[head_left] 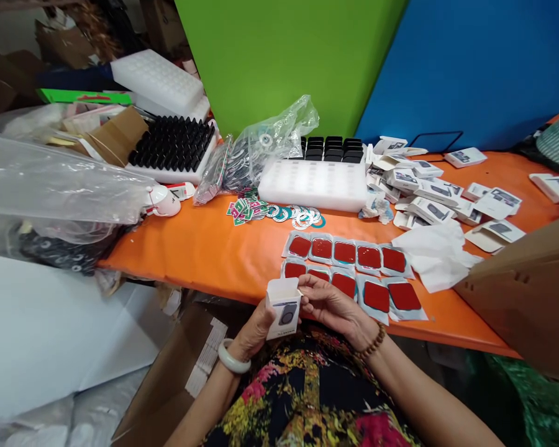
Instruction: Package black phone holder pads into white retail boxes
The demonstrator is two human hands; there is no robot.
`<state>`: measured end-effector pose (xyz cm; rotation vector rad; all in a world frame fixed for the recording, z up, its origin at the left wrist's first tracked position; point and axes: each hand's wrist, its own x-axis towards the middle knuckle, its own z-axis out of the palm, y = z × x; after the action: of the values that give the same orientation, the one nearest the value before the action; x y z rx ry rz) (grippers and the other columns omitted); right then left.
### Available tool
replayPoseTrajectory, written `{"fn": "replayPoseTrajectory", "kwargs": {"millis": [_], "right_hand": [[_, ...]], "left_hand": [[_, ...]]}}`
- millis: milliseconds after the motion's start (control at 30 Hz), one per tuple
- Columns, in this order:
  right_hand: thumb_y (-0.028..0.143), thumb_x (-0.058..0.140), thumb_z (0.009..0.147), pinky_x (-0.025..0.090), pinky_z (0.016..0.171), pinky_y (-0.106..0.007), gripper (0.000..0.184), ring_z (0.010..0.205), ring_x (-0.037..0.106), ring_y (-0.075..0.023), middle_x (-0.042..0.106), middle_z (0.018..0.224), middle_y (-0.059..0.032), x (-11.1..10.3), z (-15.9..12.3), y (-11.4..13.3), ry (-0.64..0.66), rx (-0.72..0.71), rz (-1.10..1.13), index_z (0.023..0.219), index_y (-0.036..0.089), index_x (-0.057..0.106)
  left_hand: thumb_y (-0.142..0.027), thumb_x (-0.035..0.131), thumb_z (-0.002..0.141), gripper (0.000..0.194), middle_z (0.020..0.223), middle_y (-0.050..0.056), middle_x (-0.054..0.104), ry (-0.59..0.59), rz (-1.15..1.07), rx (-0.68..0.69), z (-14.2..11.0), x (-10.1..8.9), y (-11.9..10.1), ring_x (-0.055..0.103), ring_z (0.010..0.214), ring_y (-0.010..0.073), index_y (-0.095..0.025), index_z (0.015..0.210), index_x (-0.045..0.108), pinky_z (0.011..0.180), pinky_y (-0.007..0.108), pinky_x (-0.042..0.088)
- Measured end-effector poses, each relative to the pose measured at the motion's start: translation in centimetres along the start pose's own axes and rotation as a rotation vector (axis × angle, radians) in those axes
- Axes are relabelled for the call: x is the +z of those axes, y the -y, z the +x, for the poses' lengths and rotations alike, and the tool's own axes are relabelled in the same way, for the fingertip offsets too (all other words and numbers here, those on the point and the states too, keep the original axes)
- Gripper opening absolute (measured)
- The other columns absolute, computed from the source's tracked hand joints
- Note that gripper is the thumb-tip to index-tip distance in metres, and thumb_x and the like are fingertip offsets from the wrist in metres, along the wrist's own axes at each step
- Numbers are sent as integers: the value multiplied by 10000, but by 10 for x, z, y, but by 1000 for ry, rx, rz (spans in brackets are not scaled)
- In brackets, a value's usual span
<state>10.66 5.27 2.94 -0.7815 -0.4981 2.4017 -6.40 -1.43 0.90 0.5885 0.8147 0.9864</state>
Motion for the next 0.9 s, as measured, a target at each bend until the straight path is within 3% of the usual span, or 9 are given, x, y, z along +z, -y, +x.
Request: {"fn": "replayPoseTrajectory", "kwargs": {"millis": [100,167,267,333,433,567,700,900], "right_hand": [[314,742,703,417,539,-228,266,514,495,-80,565,614,40,-5,4,4,-41,-77,-282,879,192,584],[388,655,778,411,540,-252,227,544,517,-108,583,643,20,-11,11,12,-184,-236,-626,876,198,579],[338,583,822,437,627,-290,144,692,569,-155,628,787,-23,-21,25,27,-375,-509,-1163,870,202,587],[252,570,823,452,726,-323,101,810,587,-184,643,897,-49,-25,32,34,-364,-568,-1443,908,199,587],[185,579,815,445,800,-356,176,883,576,-212,627,954,-76,-24,40,37,-266,-522,-1751,992,186,576],[214,641,784,433,784,-356,263,885,548,-233,582,959,-94,-17,45,32,-296,-475,-1954,1035,177,571],[245,650,776,411,756,-336,256,851,518,-222,545,938,-85,-12,51,28,-291,-418,-1980,1003,172,558],[316,678,756,381,748,-328,348,907,520,-251,541,991,-113,-2,57,32,-268,-230,-1951,1033,158,537]], "left_hand": [[-782,572,629,818,956,145,703,-69,-92,-84,-6,-2,-1,661,889,283,-130,1118,653,787,368,518],[-779,570,637,810,925,154,710,-125,-97,-130,-11,-4,-3,672,869,285,-112,1088,664,784,371,525],[-731,631,637,762,914,152,718,-205,-87,-161,-17,-9,-6,684,829,269,-110,1078,666,761,354,535],[-702,668,628,737,920,144,722,-257,-99,-151,-19,-11,-6,688,804,257,-118,1078,663,743,343,540],[-691,679,625,719,921,140,729,-321,-153,-128,-16,-12,-3,693,769,243,-112,1050,669,727,333,545],[-659,702,630,704,1002,133,727,-362,-236,-64,-6,-8,-1,695,720,216,-115,1075,664,705,316,551],[-645,709,638,719,1066,131,714,-354,-257,-56,-2,-6,-2,699,709,218,-128,1133,641,694,324,553],[-676,652,675,722,864,120,742,-333,-208,-25,-7,-13,0,698,736,227,-111,1124,639,695,307,537]]}}
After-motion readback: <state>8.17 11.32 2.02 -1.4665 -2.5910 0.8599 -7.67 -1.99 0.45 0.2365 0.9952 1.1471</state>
